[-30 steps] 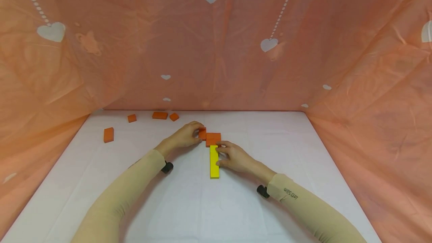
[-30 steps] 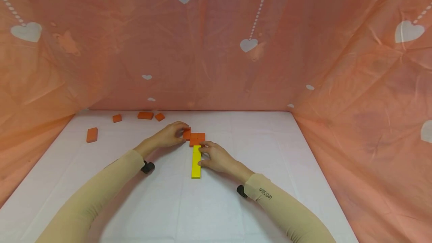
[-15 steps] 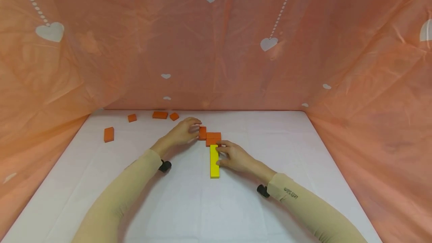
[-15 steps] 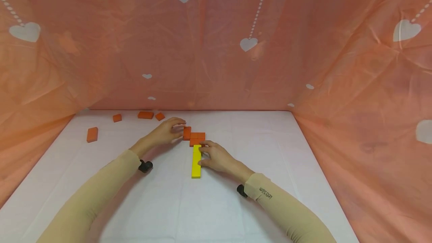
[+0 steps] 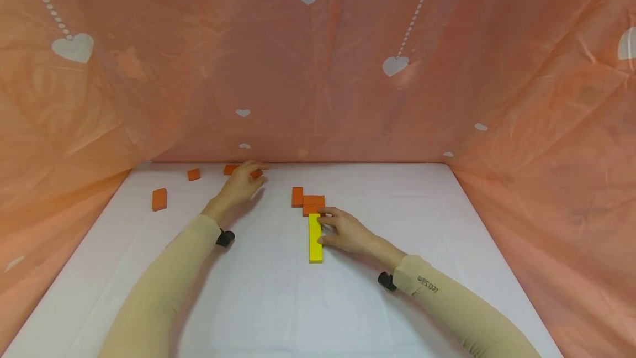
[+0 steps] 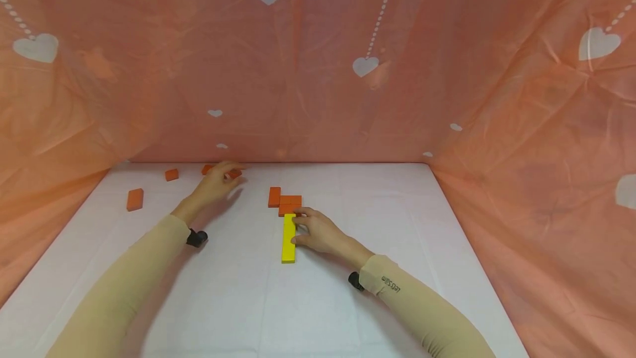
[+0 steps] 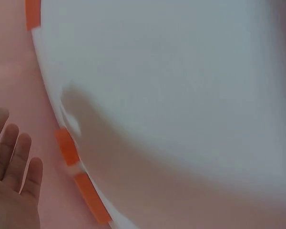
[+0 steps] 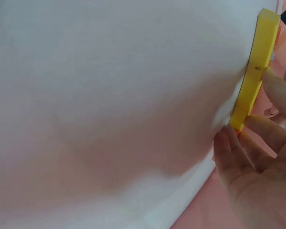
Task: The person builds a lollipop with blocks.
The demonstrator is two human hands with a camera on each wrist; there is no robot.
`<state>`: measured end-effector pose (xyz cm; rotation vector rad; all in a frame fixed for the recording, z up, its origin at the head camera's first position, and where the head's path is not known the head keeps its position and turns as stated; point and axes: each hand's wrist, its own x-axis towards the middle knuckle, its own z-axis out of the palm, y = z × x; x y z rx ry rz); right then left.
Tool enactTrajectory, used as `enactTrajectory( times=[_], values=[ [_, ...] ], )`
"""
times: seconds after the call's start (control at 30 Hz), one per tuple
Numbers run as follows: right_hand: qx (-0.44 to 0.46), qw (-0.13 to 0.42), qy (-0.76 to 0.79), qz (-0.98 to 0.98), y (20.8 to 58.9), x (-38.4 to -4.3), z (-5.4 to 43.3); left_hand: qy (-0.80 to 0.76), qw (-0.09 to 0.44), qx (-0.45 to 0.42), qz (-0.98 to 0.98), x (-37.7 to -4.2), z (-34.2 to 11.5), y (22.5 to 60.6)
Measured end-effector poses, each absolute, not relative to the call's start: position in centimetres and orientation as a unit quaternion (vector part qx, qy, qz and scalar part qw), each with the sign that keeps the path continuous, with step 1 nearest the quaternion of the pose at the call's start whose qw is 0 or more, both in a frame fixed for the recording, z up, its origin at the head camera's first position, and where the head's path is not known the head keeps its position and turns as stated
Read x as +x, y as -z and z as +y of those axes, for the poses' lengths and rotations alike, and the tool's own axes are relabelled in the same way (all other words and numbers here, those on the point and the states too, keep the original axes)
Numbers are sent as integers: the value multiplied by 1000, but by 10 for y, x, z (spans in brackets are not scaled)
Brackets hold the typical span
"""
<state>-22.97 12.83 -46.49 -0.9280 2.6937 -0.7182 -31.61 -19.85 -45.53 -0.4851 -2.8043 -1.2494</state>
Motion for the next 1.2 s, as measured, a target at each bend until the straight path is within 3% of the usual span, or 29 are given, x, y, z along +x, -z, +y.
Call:
enactTrajectory(
  times=[0.27,0.57,0.77,1.2],
  values=[
    [-312,102,245,912,464,-230,128,387,51,-136,-911,-326,-228,453],
    [-312,102,247,912,463,-232,130,342,45,-70,-936,-334,-249,455],
    [-310,110,244,912,465,-232,129,319,60,-67,-944,-338,-254,463],
    [-304,107,248,914,465,-231,128,347,40,-57,-935,-341,-257,468]
  ],
)
